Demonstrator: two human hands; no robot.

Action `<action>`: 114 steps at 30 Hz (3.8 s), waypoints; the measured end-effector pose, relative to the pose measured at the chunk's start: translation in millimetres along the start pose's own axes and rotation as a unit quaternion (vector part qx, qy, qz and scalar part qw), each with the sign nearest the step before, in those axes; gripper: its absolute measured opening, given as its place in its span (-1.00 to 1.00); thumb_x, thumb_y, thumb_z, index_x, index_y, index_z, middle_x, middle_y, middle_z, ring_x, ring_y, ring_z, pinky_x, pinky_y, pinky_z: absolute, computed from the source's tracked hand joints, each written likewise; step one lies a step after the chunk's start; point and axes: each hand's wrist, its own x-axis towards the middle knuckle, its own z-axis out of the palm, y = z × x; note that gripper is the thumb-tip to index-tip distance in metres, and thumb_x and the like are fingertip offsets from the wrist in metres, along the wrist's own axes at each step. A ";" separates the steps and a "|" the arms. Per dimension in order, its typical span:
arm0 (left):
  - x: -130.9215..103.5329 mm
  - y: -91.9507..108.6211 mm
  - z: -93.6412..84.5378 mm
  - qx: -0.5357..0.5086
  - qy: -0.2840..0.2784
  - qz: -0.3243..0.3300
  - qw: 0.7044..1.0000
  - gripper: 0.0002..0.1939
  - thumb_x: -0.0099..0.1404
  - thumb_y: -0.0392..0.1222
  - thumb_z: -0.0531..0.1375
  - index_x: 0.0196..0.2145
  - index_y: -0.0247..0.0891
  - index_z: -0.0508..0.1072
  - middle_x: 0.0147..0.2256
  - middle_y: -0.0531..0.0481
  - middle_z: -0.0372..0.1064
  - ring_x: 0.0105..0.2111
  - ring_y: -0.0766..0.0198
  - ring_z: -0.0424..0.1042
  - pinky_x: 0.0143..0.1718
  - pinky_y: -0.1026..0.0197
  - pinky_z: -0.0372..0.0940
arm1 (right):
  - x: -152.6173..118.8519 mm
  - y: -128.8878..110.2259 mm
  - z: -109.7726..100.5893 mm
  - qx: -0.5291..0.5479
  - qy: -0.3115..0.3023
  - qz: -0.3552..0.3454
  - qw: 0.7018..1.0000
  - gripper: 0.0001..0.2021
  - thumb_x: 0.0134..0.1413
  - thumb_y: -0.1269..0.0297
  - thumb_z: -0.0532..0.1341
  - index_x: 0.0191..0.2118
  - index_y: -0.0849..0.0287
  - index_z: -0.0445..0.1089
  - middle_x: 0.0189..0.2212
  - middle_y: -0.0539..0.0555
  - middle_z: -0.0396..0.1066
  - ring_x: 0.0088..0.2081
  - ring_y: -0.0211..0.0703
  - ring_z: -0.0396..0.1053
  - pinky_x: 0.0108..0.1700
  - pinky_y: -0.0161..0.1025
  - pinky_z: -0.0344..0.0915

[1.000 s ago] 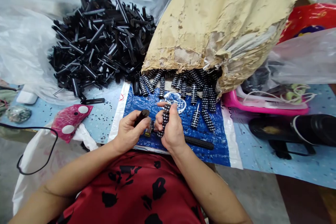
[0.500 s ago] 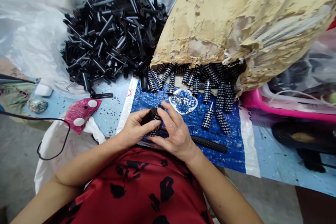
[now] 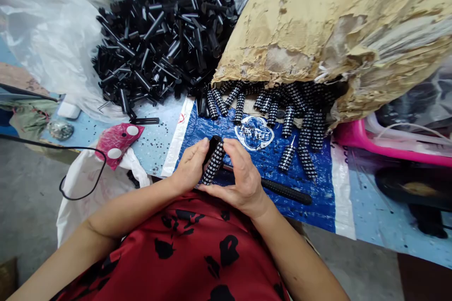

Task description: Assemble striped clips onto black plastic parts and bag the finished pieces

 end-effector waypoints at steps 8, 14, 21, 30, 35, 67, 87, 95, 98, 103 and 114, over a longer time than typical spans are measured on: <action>2.7 1.0 -8.1 -0.096 -0.048 -0.019 0.994 -0.49 0.24 0.28 0.36 -0.21 -0.28 0.62 -0.30 0.01 0.47 -0.29 0.31 0.36 -0.22 0.25 0.28 | -3.2 1.4 3.1 -0.069 0.008 -0.030 0.997 0.03 0.10 0.04 0.46 0.53 0.21 -0.06 0.32 0.39 0.28 0.27 0.23 0.39 0.20 0.11 0.53; 8.6 0.6 -20.4 -0.151 -0.125 -0.138 0.971 -0.46 0.10 0.22 0.48 -0.23 -0.31 0.58 -0.35 -0.01 0.52 -0.37 0.27 0.49 -0.27 0.22 0.35 | -4.8 5.1 4.7 -0.054 -0.054 -0.002 0.997 0.08 0.07 -0.07 0.46 0.53 0.22 -0.09 0.33 0.41 0.27 0.32 0.27 0.33 0.27 0.15 0.45; 23.1 -17.7 -58.2 0.065 -0.031 0.072 0.995 -0.60 0.28 0.12 0.37 -0.12 -0.25 0.52 -0.32 0.01 0.50 -0.36 0.29 0.46 -0.25 0.20 0.36 | -41.8 18.8 -27.0 -0.164 -0.143 0.060 0.974 -0.34 0.26 0.01 0.34 0.34 0.26 0.25 0.13 0.35 0.48 0.20 0.29 0.43 0.17 0.15 0.43; 40.0 3.8 -96.5 0.470 -0.105 0.080 0.873 -0.71 0.25 0.03 0.42 -0.22 -0.23 0.59 -0.39 0.06 0.43 -0.37 0.27 0.37 -0.31 0.22 0.16 | -21.5 3.2 -27.8 -0.168 -0.037 0.062 0.983 -0.85 0.39 0.40 0.15 -0.02 0.18 0.42 -0.28 0.10 0.54 -0.28 -0.15 0.48 -0.20 -0.26 0.35; 44.1 5.3 -92.5 0.447 -0.106 0.042 0.887 -0.67 0.21 0.07 0.42 -0.32 -0.25 0.54 -0.53 0.17 0.25 -0.50 0.35 0.20 -0.41 0.25 -0.01 | 5.1 6.3 -0.8 -0.228 -0.128 0.035 0.965 -0.84 0.42 0.31 0.15 -0.17 0.18 0.47 -0.44 0.04 0.46 -0.43 -0.19 0.39 -0.35 -0.23 0.23; 57.7 24.9 -113.9 0.513 -0.113 0.012 0.851 -0.75 0.19 -0.10 0.38 -0.46 -0.23 0.41 -0.55 0.10 0.27 -0.50 0.30 0.19 -0.39 0.18 0.02 | -7.4 -7.7 -6.3 -0.048 -0.126 -0.024 0.991 -0.80 0.37 0.40 0.18 0.04 0.16 0.45 -0.29 0.07 0.60 -0.34 -0.20 0.53 -0.27 -0.28 0.36; -15.0 78.3 -209.7 0.618 -0.254 -0.038 0.743 -0.75 0.19 0.07 0.38 -0.30 -0.13 0.57 -0.46 0.07 0.45 -0.48 0.24 0.36 -0.39 0.20 0.10 | -34.2 26.1 -16.3 -0.221 -0.151 0.000 0.963 -0.83 0.30 0.21 0.32 -0.11 0.20 0.51 -0.31 0.09 0.59 -0.33 -0.10 0.49 -0.25 -0.18 0.31; 46.9 38.8 -190.2 0.814 -0.002 0.072 0.577 -0.67 0.43 -0.34 -0.02 -0.14 -0.31 0.55 -0.18 -0.35 0.49 -0.07 -0.16 0.40 -0.16 -0.04 0.18 | 29.1 53.3 -7.6 -0.251 -0.141 0.085 0.954 -0.71 0.41 0.20 0.15 0.03 0.23 0.51 -0.25 0.17 0.60 -0.24 -0.05 0.52 -0.13 -0.17 0.34; 53.9 36.7 -190.9 0.816 0.009 0.086 0.572 -0.66 0.44 -0.33 -0.04 -0.16 -0.32 0.55 -0.17 -0.37 0.48 -0.08 -0.18 0.38 -0.14 -0.07 0.17 | 62.8 71.7 -0.5 -0.297 -0.164 0.182 0.923 -0.63 0.41 0.20 0.05 0.14 0.19 0.46 -0.18 0.23 0.60 -0.21 0.05 0.52 -0.15 -0.11 0.30; 57.2 32.7 -189.0 0.801 0.035 0.085 0.591 -0.66 0.44 -0.29 -0.03 -0.02 -0.34 0.50 -0.10 -0.36 0.48 -0.11 -0.13 0.42 -0.15 -0.05 0.18 | 98.4 91.3 21.7 -0.303 -0.215 0.339 0.864 -0.48 0.31 -0.04 0.12 0.16 0.29 0.34 -0.32 0.29 0.57 -0.31 0.16 0.50 -0.22 -0.07 0.28; 47.2 37.2 -169.0 0.651 0.092 0.246 0.712 -0.74 0.49 -0.12 0.03 -0.32 -0.20 0.42 -0.21 -0.19 0.47 -0.21 0.09 0.45 -0.15 0.05 0.29 | 23.2 42.3 -1.5 0.331 -0.023 0.469 0.819 -0.49 0.30 -0.21 0.09 0.13 0.07 0.29 -0.31 0.05 0.50 -0.45 -0.16 0.43 -0.40 -0.17 0.38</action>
